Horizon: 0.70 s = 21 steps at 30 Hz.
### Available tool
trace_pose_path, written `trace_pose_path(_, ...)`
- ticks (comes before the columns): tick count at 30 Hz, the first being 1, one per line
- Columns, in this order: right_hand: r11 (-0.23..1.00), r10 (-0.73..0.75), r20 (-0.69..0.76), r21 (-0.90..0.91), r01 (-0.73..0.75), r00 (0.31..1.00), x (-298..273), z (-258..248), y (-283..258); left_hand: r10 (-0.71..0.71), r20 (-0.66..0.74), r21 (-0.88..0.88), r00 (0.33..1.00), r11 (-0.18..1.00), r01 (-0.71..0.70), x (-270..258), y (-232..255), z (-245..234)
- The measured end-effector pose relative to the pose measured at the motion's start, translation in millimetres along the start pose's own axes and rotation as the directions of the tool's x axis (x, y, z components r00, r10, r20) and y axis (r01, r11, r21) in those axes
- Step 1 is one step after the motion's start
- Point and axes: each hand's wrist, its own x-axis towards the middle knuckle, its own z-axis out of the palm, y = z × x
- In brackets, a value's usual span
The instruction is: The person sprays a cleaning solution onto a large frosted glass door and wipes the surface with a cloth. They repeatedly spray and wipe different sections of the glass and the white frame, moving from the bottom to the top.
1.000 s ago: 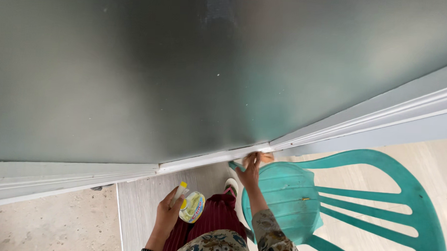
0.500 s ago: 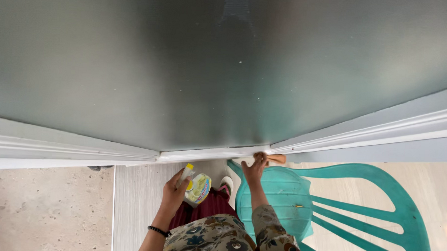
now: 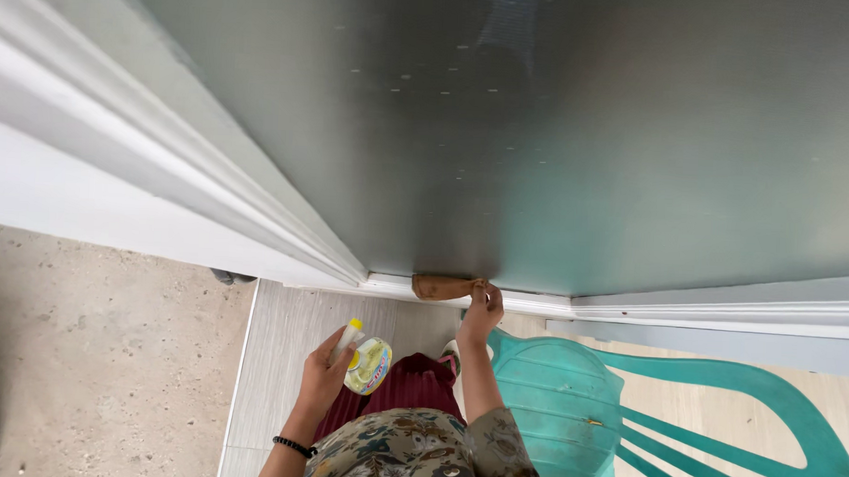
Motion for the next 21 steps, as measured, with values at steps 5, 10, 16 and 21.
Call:
trace_pose_path(5,0.88,-0.014,0.102,-0.471,0.061,0.995,-45.3,58.6,40.5,-0.049,-0.07,0.026,0.996,0.998,0.051,-3.2,-6.5,-32.3)
trace_pose_path(10,0.681,-0.141,0.204,-0.69,0.244,0.969,-86.9,95.4,77.9,-0.056,-0.067,-0.026,0.996,0.998,0.054,-7.5,-18.9,-62.3)
trace_pose_path(16,0.226,-0.126,0.492,-0.831,0.508,0.861,-109.3,125.0,98.7,-0.156,-0.07,-0.064,0.985,0.986,0.151,-5.6,-27.6,-89.7)
trace_pose_path(21,0.242,-0.087,0.523,-0.814,0.528,0.848,-110.4,125.2,101.9,-0.187,-0.096,0.058,0.978,0.979,0.193,-6.9,-34.2,-108.9)
